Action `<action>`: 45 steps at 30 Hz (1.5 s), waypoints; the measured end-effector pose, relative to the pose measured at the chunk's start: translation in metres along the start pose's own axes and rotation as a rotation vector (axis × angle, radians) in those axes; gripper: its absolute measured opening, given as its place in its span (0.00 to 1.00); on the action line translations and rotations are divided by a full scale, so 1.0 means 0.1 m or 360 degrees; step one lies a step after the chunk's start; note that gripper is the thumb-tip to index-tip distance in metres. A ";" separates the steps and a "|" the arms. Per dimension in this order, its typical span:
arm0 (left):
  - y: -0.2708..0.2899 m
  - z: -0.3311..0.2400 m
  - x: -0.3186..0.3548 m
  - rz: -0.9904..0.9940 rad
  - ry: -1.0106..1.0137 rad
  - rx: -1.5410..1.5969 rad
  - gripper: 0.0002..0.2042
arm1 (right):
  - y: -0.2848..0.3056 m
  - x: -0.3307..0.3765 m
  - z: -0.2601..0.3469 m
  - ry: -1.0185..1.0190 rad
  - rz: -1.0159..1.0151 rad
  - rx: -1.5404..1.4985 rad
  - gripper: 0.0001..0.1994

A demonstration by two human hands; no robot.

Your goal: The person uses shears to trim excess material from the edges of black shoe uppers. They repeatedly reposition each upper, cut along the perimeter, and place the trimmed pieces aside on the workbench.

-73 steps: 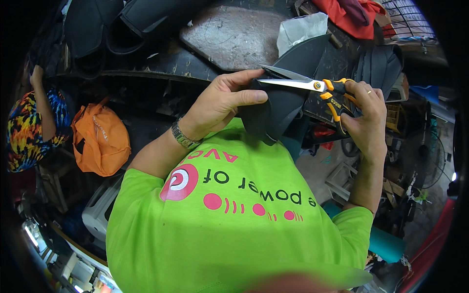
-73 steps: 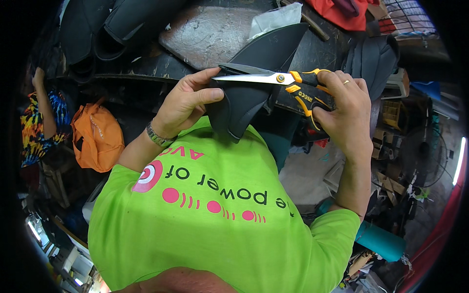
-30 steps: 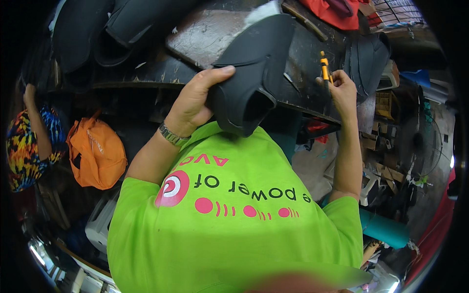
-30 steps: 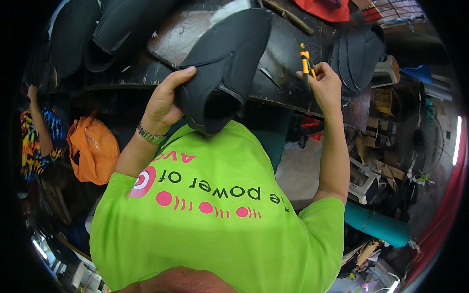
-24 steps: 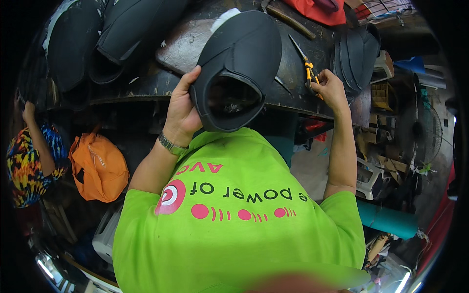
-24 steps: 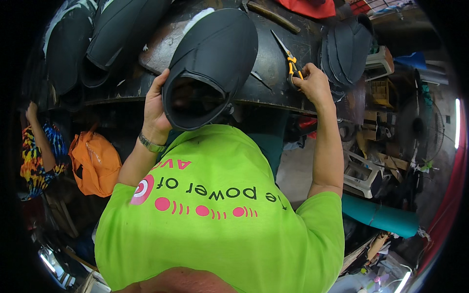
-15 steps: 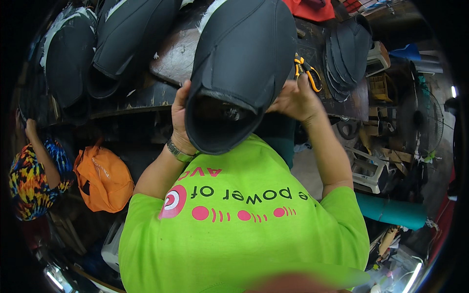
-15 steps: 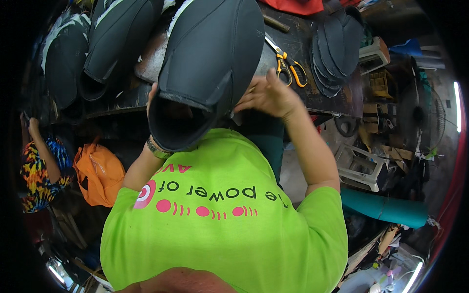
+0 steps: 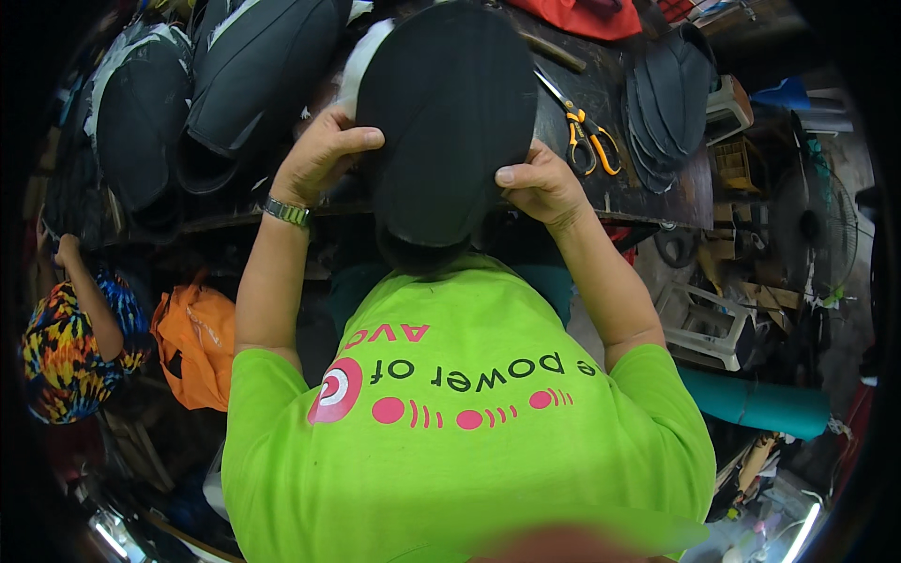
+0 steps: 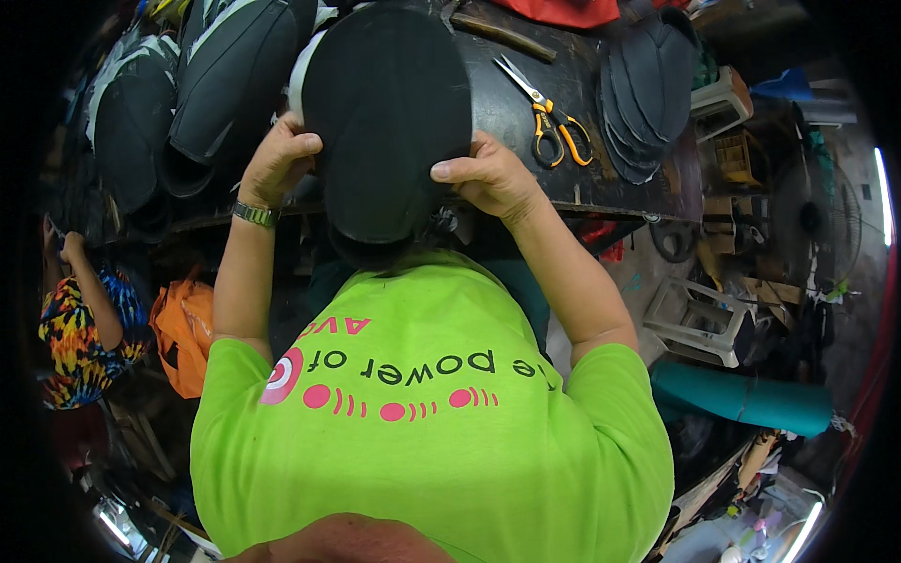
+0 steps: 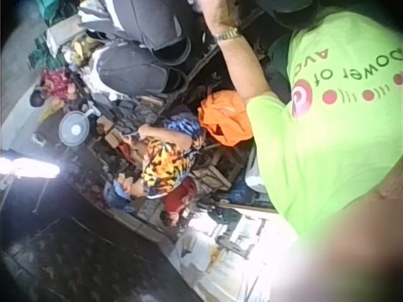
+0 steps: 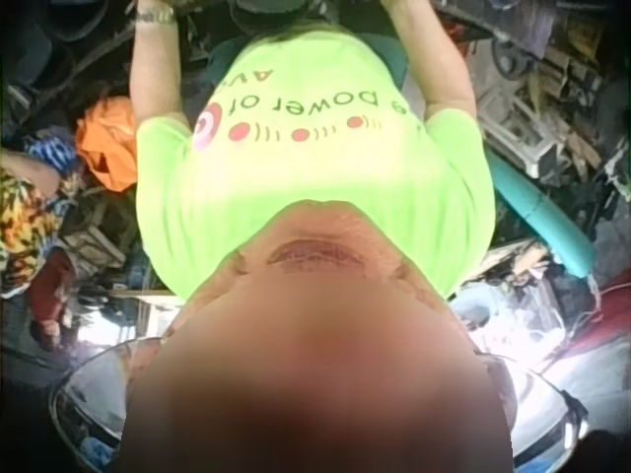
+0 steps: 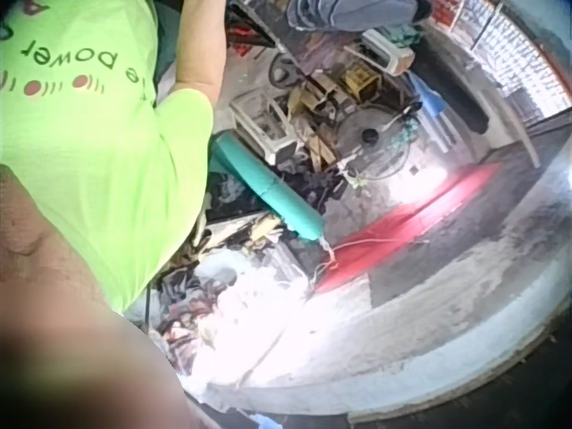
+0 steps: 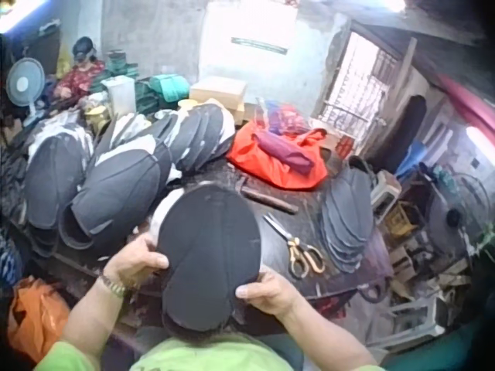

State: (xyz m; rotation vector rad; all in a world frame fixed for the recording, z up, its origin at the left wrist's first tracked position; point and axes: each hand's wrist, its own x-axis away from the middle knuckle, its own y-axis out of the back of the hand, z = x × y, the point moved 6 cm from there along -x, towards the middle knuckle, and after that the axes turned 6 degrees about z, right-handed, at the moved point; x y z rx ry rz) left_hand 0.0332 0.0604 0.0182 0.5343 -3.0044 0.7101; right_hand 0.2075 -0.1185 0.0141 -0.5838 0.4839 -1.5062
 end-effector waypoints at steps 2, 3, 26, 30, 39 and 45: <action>-0.08 -0.15 -0.07 0.0034 -0.0150 -0.0221 0.26 | -0.02 0.03 0.02 -0.0053 0.0042 0.0093 0.22; -0.14 -0.23 -0.09 0.0112 -0.0245 -0.0306 0.30 | -0.01 0.04 0.03 -0.0049 0.0036 -0.0010 0.21; -0.62 -0.47 -0.27 0.0119 -0.0424 -0.0830 0.19 | -0.23 -0.17 0.65 0.0681 -0.0261 0.1221 0.26; -0.33 -0.31 -0.54 -0.0017 -0.0291 -0.0857 0.18 | 0.06 -0.25 0.54 0.0382 -0.0528 0.1793 0.27; 0.17 -0.01 -0.52 -0.0376 -0.0081 -0.0783 0.16 | 0.66 0.49 0.85 -0.0258 -0.1386 0.3194 0.17; 0.31 -0.08 -0.39 -0.0427 -0.0280 -0.0056 0.15 | 0.80 0.63 0.86 -0.0375 -0.1453 0.2988 0.15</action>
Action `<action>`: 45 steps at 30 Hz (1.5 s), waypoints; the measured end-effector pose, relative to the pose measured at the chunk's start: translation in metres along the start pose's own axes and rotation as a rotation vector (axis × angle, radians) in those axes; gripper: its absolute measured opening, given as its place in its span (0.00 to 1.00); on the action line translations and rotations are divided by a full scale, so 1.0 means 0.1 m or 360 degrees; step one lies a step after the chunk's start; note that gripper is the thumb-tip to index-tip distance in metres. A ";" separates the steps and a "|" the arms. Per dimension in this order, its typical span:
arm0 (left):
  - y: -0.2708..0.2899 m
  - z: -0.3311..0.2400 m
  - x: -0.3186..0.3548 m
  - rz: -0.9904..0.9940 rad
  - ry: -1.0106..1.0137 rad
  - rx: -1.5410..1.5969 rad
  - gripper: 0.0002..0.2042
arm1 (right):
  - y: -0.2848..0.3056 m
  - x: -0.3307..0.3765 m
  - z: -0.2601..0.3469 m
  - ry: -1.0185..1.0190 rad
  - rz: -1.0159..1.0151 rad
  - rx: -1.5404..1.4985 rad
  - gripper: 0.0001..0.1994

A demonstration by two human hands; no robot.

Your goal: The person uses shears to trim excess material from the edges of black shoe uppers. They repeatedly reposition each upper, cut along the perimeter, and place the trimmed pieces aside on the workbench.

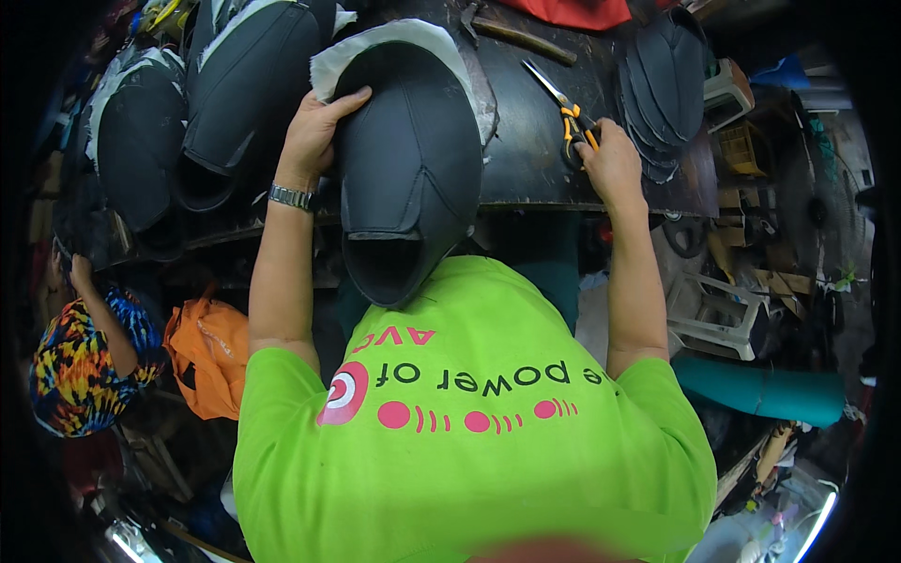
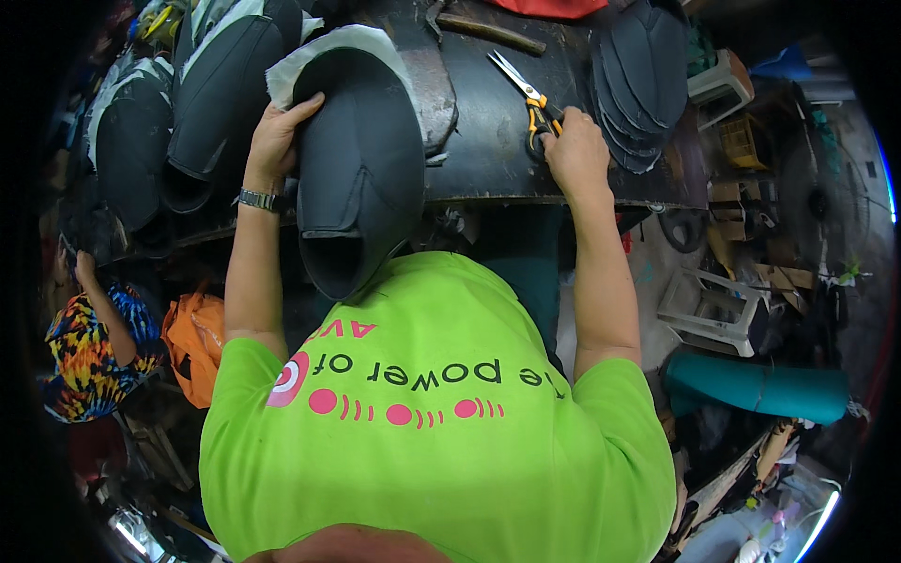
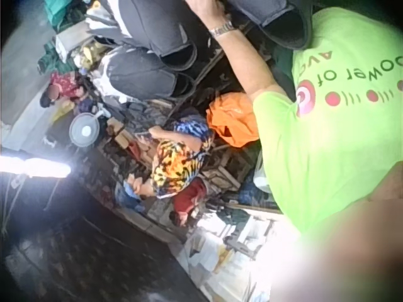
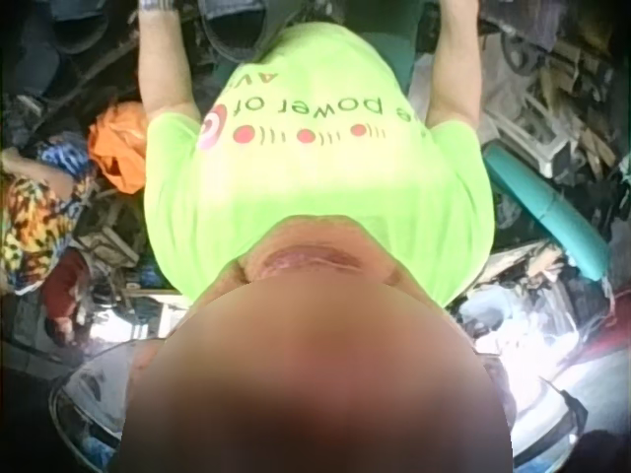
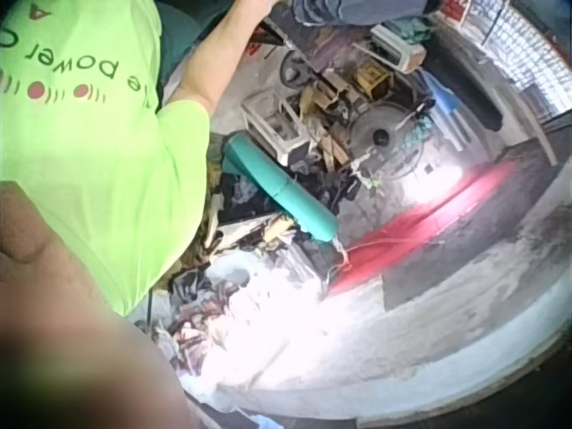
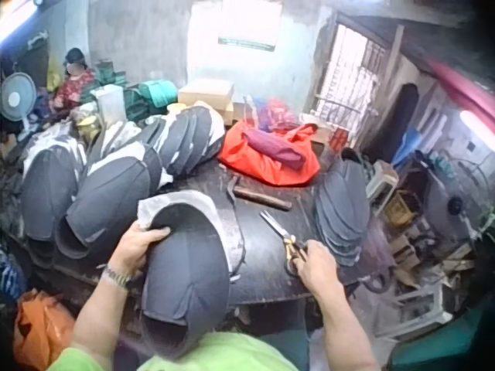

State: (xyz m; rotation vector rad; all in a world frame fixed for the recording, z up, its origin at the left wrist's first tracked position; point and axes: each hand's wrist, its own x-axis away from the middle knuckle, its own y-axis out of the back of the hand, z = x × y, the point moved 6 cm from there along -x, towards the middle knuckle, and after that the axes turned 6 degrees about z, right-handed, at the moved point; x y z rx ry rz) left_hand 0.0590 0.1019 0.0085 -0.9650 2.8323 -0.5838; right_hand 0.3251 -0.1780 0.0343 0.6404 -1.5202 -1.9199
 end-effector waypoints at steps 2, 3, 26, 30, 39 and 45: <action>0.05 0.00 0.04 0.0029 -0.0071 0.0231 0.15 | 0.01 -0.05 -0.03 -0.0112 0.0117 0.0037 0.14; 0.08 0.00 0.06 0.0028 -0.0105 0.0359 0.15 | 0.03 -0.07 -0.02 -0.0115 0.0131 0.0036 0.14; 0.24 0.15 0.14 -0.0042 -0.0373 0.0595 0.16 | -0.42 0.95 1.01 0.0264 0.1620 -0.2246 0.50; 0.22 0.13 0.16 -0.0080 -0.0411 0.0525 0.16 | -0.40 0.99 1.11 0.0378 0.1502 -0.2066 0.55; 0.18 -0.01 0.23 -0.0164 -0.0548 0.0391 0.16 | -0.32 1.07 1.06 0.0299 0.1490 -0.2175 0.49; 0.17 -0.19 0.24 -0.0043 -0.0633 0.0198 0.16 | -0.31 1.10 0.97 0.0157 0.1499 -0.2254 0.31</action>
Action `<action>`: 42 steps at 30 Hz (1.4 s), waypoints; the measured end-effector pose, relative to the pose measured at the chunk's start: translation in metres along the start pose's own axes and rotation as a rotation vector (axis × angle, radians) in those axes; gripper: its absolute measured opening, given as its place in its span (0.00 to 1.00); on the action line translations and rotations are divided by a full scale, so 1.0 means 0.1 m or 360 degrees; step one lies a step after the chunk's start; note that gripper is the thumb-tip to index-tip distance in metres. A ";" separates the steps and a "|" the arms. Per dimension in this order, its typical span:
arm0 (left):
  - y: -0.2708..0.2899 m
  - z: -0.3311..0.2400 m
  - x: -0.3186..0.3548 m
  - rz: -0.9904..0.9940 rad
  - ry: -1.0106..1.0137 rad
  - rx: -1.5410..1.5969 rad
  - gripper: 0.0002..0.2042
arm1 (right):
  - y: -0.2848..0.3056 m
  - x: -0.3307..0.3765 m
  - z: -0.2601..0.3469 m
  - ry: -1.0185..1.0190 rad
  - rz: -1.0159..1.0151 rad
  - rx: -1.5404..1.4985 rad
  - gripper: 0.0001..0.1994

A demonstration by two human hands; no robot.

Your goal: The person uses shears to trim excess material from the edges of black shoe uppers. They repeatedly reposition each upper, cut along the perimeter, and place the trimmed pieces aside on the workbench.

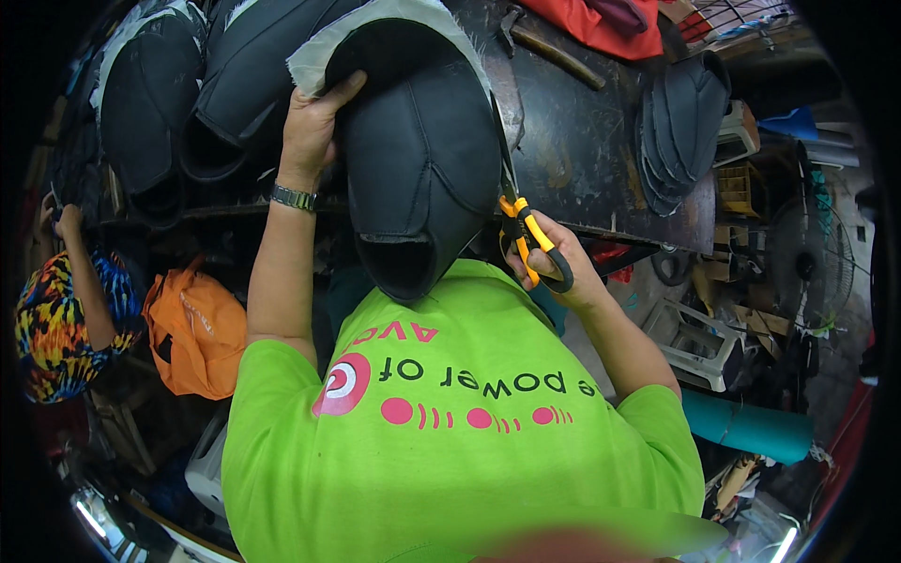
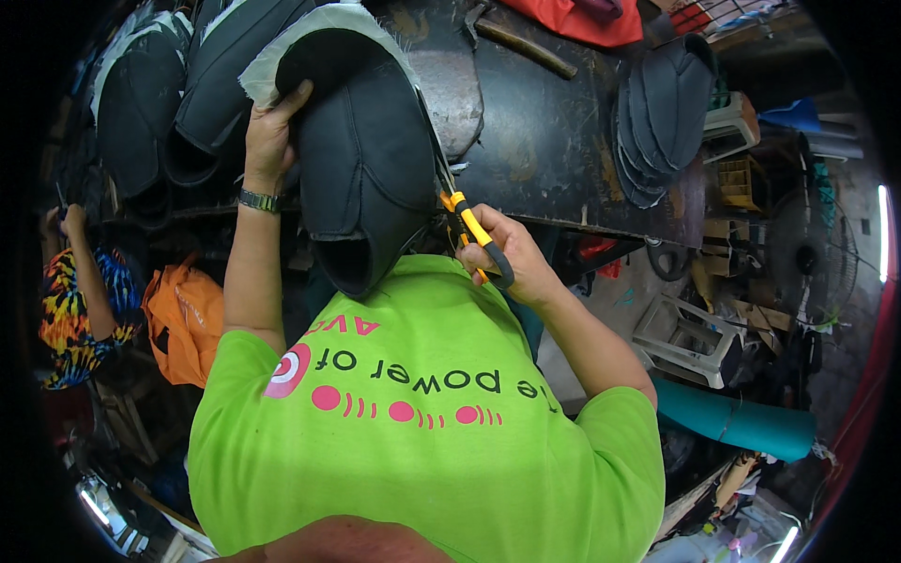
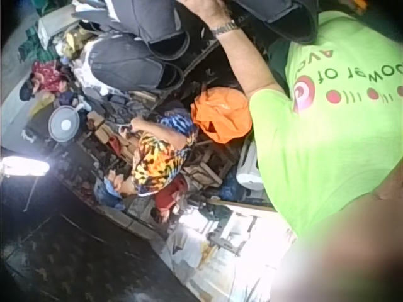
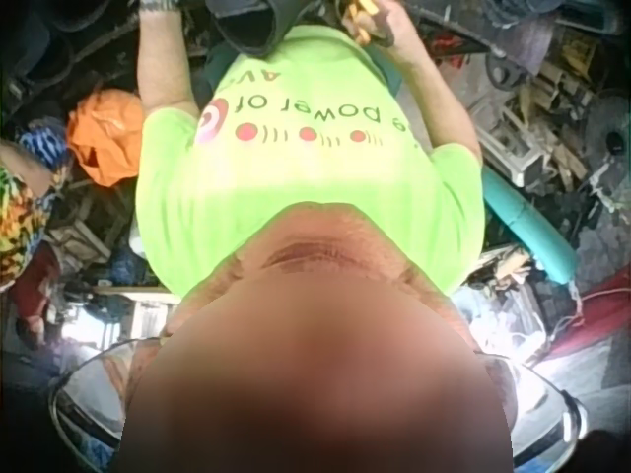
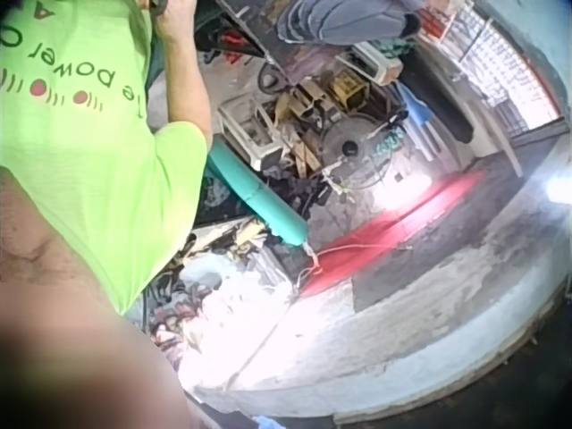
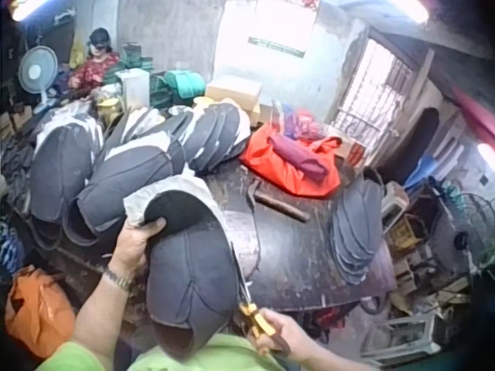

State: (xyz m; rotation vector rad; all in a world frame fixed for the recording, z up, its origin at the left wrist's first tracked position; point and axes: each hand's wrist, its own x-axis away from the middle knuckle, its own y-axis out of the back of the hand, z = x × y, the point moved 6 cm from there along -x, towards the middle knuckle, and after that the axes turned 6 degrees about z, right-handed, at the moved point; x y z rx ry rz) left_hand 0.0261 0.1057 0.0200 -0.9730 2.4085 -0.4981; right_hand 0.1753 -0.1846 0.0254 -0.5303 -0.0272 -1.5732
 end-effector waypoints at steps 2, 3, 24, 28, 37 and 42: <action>0.00 0.02 -0.01 -0.0013 0.0050 -0.0009 0.16 | -0.03 0.01 -0.02 0.0033 0.0042 -0.0103 0.22; 0.00 0.02 -0.01 -0.0003 0.0050 -0.0009 0.15 | -0.05 0.01 -0.03 0.0044 0.0061 -0.0144 0.22; -0.08 -0.01 0.02 -0.0025 0.0110 0.0156 0.14 | -0.16 0.07 -0.12 0.0052 0.0050 -0.0150 0.28; -0.09 -0.05 0.02 0.0028 0.0129 0.0146 0.14 | -0.16 0.03 -0.10 0.0064 0.0137 -0.0082 0.35; -0.04 0.05 0.03 0.0068 0.0168 0.0066 0.14 | -0.18 -0.04 -0.01 0.0159 0.0147 -0.0054 0.40; -0.07 0.04 0.04 0.0075 0.0134 0.0100 0.13 | -0.15 -0.04 0.00 0.0145 0.0085 0.0047 0.35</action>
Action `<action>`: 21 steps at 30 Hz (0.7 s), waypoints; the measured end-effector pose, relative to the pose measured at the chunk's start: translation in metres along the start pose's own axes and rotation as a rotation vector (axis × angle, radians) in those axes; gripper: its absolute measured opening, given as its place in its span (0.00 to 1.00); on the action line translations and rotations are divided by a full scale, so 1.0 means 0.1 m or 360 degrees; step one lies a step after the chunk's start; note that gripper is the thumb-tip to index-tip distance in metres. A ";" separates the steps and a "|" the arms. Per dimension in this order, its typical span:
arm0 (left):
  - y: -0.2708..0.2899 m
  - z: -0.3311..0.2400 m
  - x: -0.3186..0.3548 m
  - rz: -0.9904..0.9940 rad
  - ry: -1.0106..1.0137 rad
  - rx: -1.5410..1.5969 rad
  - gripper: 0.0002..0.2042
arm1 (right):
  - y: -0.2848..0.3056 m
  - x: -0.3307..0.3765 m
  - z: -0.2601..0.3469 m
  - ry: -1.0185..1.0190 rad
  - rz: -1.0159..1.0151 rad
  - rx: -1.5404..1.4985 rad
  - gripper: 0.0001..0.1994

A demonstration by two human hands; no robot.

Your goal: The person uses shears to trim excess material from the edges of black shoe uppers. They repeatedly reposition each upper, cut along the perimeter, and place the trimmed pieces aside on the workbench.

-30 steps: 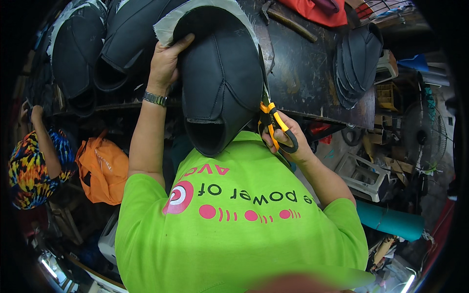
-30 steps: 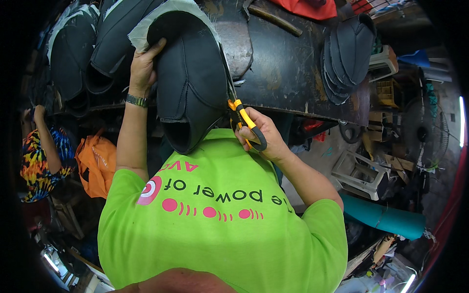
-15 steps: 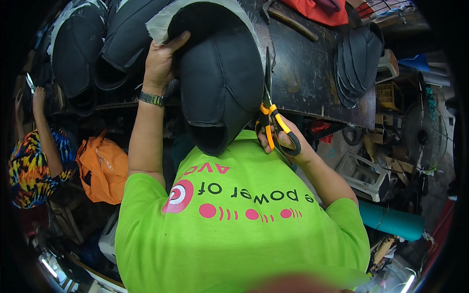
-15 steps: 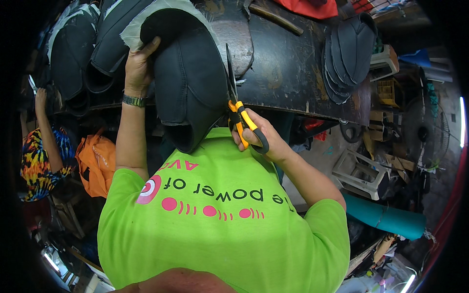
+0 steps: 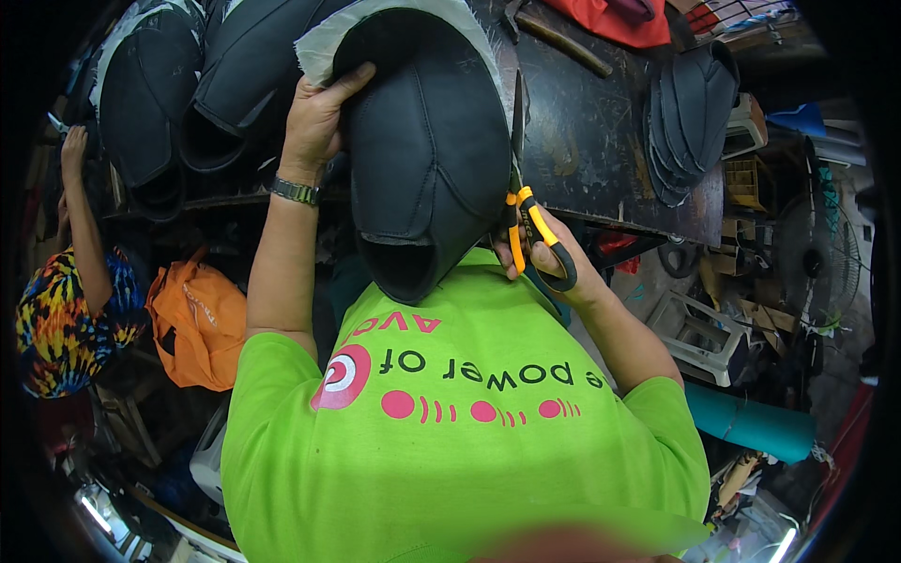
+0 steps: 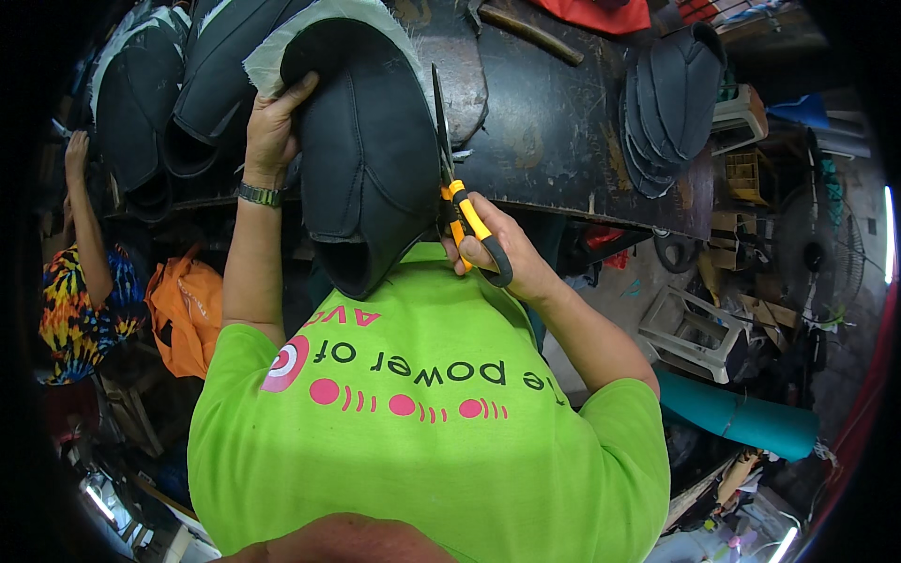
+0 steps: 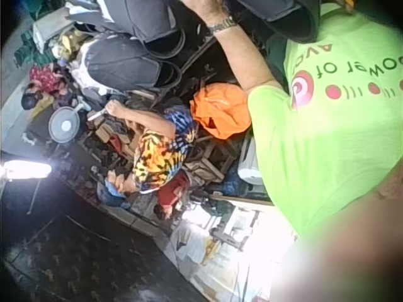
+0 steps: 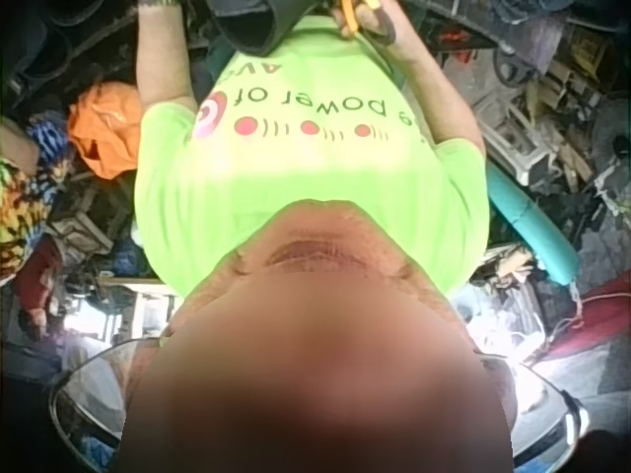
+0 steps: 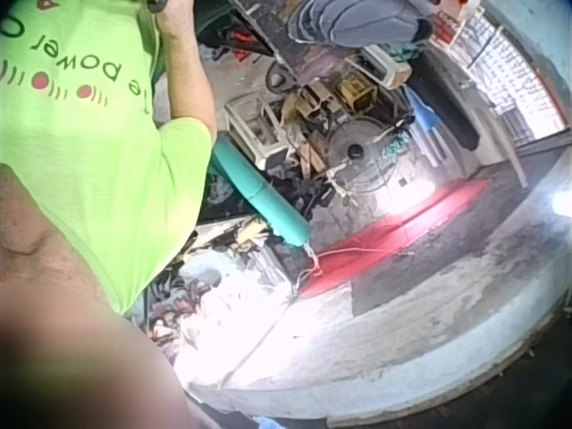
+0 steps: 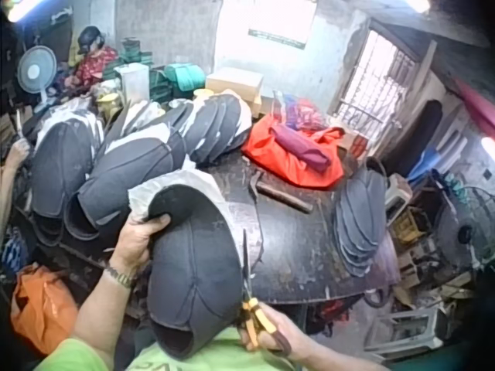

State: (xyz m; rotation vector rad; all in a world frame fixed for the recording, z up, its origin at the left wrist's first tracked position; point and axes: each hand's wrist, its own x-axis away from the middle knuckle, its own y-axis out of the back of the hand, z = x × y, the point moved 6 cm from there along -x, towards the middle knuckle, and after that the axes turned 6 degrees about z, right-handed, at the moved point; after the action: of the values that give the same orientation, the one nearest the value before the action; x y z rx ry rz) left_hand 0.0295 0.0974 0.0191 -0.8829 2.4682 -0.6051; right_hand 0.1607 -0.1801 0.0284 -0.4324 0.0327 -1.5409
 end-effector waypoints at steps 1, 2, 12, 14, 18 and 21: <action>0.00 0.01 0.00 -0.0034 0.0030 -0.0009 0.13 | 0.00 0.00 0.00 -0.0009 -0.0020 -0.0010 0.33; 0.00 0.01 0.00 -0.0041 0.0027 -0.0016 0.13 | 0.00 0.01 0.00 -0.0007 -0.0039 -0.0017 0.30; -0.01 -0.02 0.01 0.0032 -0.0069 -0.0026 0.14 | 0.05 0.06 -0.06 -0.0027 -0.0195 -0.0050 0.43; 0.03 -0.01 0.01 -0.0004 -0.0003 -0.0021 0.15 | 0.05 0.06 -0.06 -0.0030 -0.0203 -0.0069 0.42; 0.04 -0.01 0.01 0.0033 -0.0027 -0.0046 0.15 | 0.04 0.09 -0.02 -0.0010 -0.0207 -0.0136 0.22; 0.04 0.01 0.01 0.0022 -0.0027 -0.0007 0.15 | 0.05 0.10 -0.02 -0.0076 -0.0225 -0.0153 0.14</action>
State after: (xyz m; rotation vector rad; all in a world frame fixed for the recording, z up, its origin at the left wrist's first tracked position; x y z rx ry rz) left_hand 0.0273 0.0992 0.0158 -0.8684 2.4595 -0.5854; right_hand 0.1654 -0.1900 0.0278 -0.5573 0.0398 -1.6722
